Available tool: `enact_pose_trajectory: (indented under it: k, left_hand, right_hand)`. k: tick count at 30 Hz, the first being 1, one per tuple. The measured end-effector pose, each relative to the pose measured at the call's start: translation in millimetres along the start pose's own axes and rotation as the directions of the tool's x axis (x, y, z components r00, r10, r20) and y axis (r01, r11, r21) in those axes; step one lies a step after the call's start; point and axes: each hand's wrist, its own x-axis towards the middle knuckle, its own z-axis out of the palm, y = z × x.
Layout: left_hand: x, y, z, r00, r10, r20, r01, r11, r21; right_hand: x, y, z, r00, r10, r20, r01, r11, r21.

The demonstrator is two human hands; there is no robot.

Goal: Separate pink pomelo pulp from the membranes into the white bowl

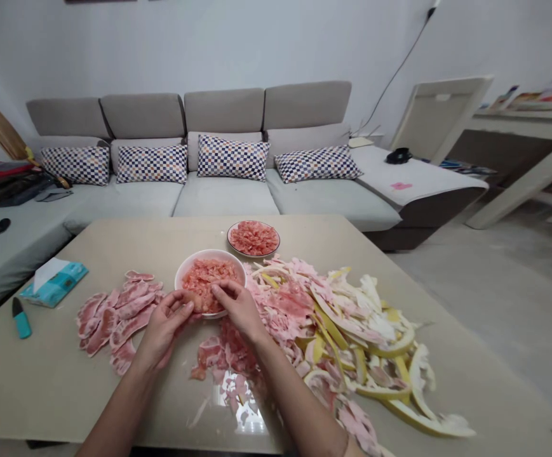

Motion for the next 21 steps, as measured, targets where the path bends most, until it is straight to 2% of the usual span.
enact_pose_trajectory:
  k: [3,6,9,15,21]
  left_hand:
    - [0.9,-0.4,-0.3,0.999,-0.013,-0.035,0.012,1.0,-0.029]
    - [-0.2,0.3,0.5,0.999,-0.019,-0.042,0.017,0.999,-0.041]
    - [-1.5,0.9,0.5,0.999,-0.026,-0.022,0.025,0.999,-0.031]
    - [0.2,-0.5,-1.6,1.0,-0.026,0.002,0.026,1.0,-0.002]
    - [-1.1,0.8,-2.1,0.999,-0.046,0.013,0.047,0.999,-0.021]
  right_hand:
    - [-0.7,-5.3,-3.0,0.991,-0.122,-0.06,0.105,0.967,-0.233]
    - [-8.2,-14.7,1.0,0.985,-0.172,-0.005,0.161,0.929,-0.334]
    - [-16.7,-21.7,8.8,0.981,-0.179,0.079,0.195,0.91,-0.365]
    - [-21.0,-23.4,14.3,0.977,-0.183,0.11,0.21,0.917,-0.34]
    - [-17.8,-26.3,9.4,0.988,-0.069,0.14,0.099,0.969,-0.225]
